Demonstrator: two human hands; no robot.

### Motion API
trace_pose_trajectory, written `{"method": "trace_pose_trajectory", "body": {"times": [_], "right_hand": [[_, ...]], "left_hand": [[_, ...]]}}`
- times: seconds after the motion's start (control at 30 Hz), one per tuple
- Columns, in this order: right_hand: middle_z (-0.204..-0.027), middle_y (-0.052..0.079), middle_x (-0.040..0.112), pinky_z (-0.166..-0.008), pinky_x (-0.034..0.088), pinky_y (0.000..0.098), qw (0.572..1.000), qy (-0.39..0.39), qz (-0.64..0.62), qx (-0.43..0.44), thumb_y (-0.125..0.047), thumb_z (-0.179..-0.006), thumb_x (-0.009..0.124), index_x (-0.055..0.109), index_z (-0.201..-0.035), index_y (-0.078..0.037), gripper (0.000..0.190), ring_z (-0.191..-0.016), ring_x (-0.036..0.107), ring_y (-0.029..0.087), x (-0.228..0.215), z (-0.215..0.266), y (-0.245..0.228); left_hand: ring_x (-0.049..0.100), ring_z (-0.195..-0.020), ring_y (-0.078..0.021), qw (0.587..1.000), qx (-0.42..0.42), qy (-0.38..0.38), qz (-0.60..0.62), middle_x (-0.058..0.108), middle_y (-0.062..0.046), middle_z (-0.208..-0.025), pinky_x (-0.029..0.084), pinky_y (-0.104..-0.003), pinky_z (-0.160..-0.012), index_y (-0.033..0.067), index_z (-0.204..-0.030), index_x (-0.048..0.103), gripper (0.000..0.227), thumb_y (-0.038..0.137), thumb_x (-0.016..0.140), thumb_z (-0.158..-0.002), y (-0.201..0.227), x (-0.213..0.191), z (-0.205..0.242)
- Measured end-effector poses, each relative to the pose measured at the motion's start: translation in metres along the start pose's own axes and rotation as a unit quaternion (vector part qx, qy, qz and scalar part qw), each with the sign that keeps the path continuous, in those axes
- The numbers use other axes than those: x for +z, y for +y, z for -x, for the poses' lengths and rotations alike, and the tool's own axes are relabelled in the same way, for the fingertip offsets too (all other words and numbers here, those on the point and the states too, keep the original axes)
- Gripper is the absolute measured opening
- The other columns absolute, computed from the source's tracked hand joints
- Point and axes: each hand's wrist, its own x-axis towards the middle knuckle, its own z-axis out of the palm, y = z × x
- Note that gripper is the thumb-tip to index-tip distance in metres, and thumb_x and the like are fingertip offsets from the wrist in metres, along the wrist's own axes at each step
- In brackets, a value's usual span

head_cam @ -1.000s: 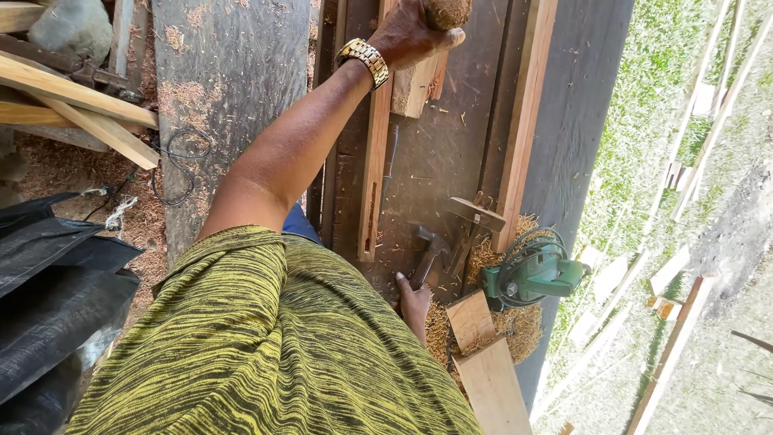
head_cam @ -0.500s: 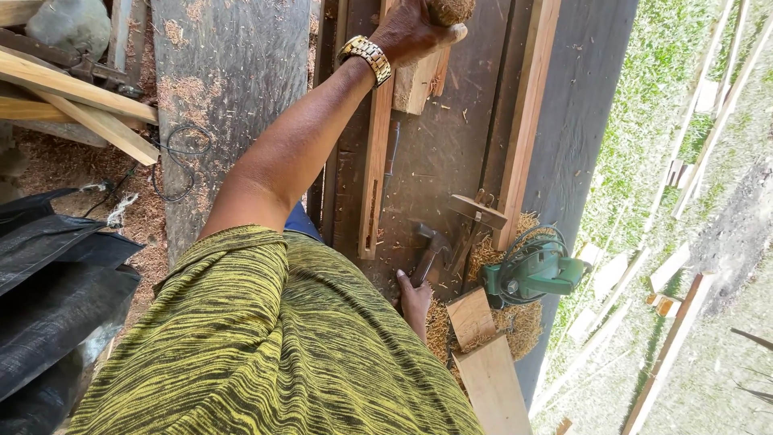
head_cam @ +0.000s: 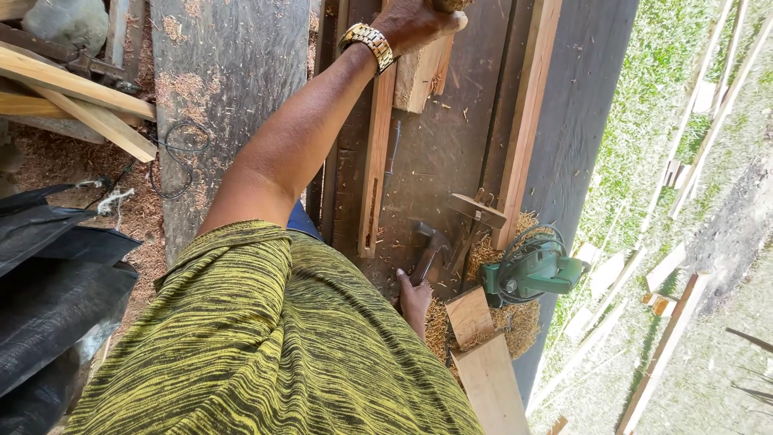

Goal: Use a hammer and chisel to carve out a groove in a wooden plank.

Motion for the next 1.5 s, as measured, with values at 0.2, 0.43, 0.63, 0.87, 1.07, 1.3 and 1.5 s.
{"method": "trace_pose_trajectory", "body": {"times": [0.2, 0.43, 0.63, 0.87, 1.07, 1.3, 1.5], "right_hand": [[-0.062, 0.007, 0.058, -0.036, 0.050, 0.0345, 0.997, 0.046, 0.055, -0.015, -0.029, -0.087, 0.078, 0.052, -0.089, -0.002, 0.038, -0.041, 0.058, 0.017, -0.007, 0.010, -0.010], [-0.071, 0.002, 0.054, -0.040, 0.048, 0.0321, 0.997, 0.017, 0.031, -0.074, -0.029, -0.090, 0.074, 0.051, -0.095, -0.009, 0.030, -0.048, 0.050, 0.013, -0.023, 0.015, -0.076], [-0.074, 0.000, 0.052, -0.043, 0.054, 0.0295, 0.958, 0.024, 0.001, -0.287, -0.024, -0.089, 0.076, 0.046, -0.107, -0.005, 0.040, -0.050, 0.054, 0.011, -0.047, 0.048, -0.244], [-0.084, 0.004, 0.065, -0.054, 0.053, 0.0255, 0.756, 0.048, 0.006, -0.653, -0.004, -0.116, 0.071, 0.025, -0.166, -0.020, 0.070, -0.059, 0.062, 0.012, -0.063, 0.067, -0.350], [-0.104, 0.012, 0.068, -0.072, 0.060, 0.0335, 0.742, 0.095, 0.074, -0.659, -0.008, -0.113, 0.074, 0.028, -0.167, -0.021, 0.072, -0.081, 0.069, 0.018, -0.027, 0.043, -0.374], [-0.105, 0.014, 0.070, -0.082, 0.056, 0.0429, 0.748, 0.050, 0.220, -0.624, -0.008, -0.101, 0.075, 0.034, -0.164, -0.026, 0.077, -0.094, 0.070, 0.025, -0.018, 0.043, -0.386], [-0.136, 0.022, 0.063, -0.098, 0.062, 0.0374, 0.651, 0.117, 0.134, -0.738, -0.006, -0.110, 0.070, 0.022, -0.162, -0.038, 0.079, -0.119, 0.069, 0.030, -0.014, 0.054, -0.382]], "left_hand": [[0.071, -0.071, -0.0158, 0.999, 0.021, 0.008, 0.047, 0.071, -0.006, -0.080, 0.061, -0.034, -0.063, 0.0072, -0.099, 0.069, 0.031, 0.037, 0.076, -0.096, 0.012, -0.002, 0.006], [0.073, -0.077, -0.0167, 0.995, 0.039, 0.020, 0.092, 0.071, -0.005, -0.085, 0.064, -0.035, -0.067, 0.0067, -0.103, 0.066, 0.029, 0.032, 0.076, -0.093, 0.009, -0.006, 0.013], [0.071, -0.071, -0.0170, 0.998, 0.007, 0.012, 0.059, 0.069, -0.005, -0.080, 0.062, -0.036, -0.064, 0.0080, -0.101, 0.065, 0.027, 0.033, 0.075, -0.094, 0.009, -0.008, 0.013], [0.072, -0.074, -0.0168, 0.997, 0.044, 0.032, 0.046, 0.071, -0.007, -0.083, 0.063, -0.034, -0.065, 0.0051, -0.104, 0.065, 0.027, 0.028, 0.075, -0.095, 0.000, -0.013, 0.009], [0.072, -0.072, -0.0166, 0.996, 0.061, 0.048, 0.033, 0.073, -0.008, -0.083, 0.062, -0.034, -0.064, 0.0031, -0.104, 0.065, 0.028, 0.025, 0.077, -0.092, 0.008, -0.016, 0.011], [0.071, -0.070, -0.0156, 0.996, 0.050, 0.045, 0.059, 0.073, -0.006, -0.079, 0.060, -0.036, -0.062, 0.0031, -0.102, 0.067, 0.027, 0.021, 0.079, -0.086, 0.008, -0.017, 0.011], [0.072, -0.075, -0.0155, 1.000, 0.005, 0.003, 0.010, 0.072, -0.005, -0.079, 0.064, -0.033, -0.075, 0.0051, -0.090, 0.067, 0.023, 0.024, 0.076, -0.101, -0.009, -0.007, 0.015]]}}
